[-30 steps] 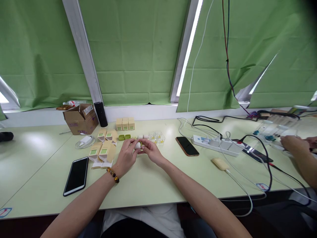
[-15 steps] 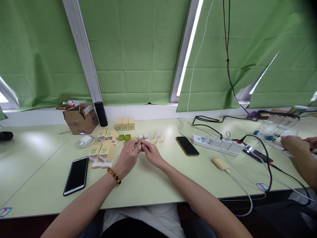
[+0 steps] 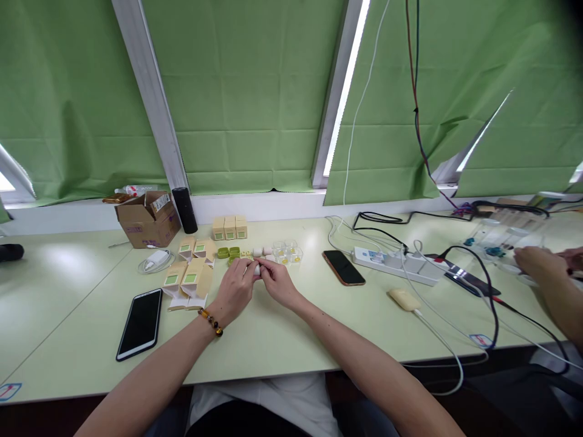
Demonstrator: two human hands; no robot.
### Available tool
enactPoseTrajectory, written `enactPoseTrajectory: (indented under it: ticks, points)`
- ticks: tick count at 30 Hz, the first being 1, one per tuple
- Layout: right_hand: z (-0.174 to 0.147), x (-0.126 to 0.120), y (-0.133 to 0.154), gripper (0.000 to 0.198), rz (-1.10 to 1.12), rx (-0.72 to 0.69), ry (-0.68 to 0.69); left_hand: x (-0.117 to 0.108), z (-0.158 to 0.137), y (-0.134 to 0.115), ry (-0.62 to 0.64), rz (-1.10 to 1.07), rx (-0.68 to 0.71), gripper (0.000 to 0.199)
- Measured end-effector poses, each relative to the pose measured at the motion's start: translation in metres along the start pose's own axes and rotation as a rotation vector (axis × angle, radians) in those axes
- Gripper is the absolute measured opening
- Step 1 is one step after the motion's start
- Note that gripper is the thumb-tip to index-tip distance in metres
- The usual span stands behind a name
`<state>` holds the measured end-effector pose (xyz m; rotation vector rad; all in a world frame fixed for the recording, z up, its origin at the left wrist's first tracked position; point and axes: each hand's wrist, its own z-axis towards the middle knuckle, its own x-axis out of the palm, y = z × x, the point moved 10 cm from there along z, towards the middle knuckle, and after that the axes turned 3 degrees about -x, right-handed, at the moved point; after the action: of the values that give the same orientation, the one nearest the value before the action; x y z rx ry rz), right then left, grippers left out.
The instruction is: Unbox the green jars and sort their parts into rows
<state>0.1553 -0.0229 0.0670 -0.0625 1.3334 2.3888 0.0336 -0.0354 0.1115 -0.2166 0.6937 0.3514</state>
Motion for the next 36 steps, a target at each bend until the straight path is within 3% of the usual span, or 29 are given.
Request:
enactPoseTrajectory:
  ticks: [6,10,14,21,23,26,30,36]
  points:
    - [0.002,-0.001,0.018,0.039,0.122,-0.01,0.084,-0.004,-0.002,0.015,-0.047,-0.126,-0.091,0.034]
    - [0.002,-0.001,0.028,0.055,0.11,-0.083,0.158,-0.004,-0.003,0.03,-0.089,-0.267,-0.194,0.032]
    - [0.004,-0.009,0.025,0.047,0.006,-0.082,0.08,-0.003,-0.003,0.037,-0.121,-0.407,-0.269,0.027]
    - [0.008,-0.015,0.022,0.043,0.023,-0.05,0.015,-0.007,-0.005,0.054,-0.235,-0.597,-0.408,0.023]
    - [0.011,-0.025,0.014,0.041,0.016,-0.012,-0.026,-0.005,-0.008,0.071,-0.302,-0.764,-0.522,0.026]
    - [0.014,-0.041,-0.001,0.042,0.022,0.048,-0.098,0.015,-0.013,0.094,-0.338,-1.2,-0.739,0.033]
    - [0.013,-0.043,-0.016,0.043,0.038,0.102,-0.13,0.041,-0.013,0.094,-0.309,-1.713,-0.898,0.027]
    - [0.007,-0.027,-0.015,0.04,-0.006,0.104,-0.085,0.046,-0.019,0.094,-0.372,-1.849,-1.041,0.022]
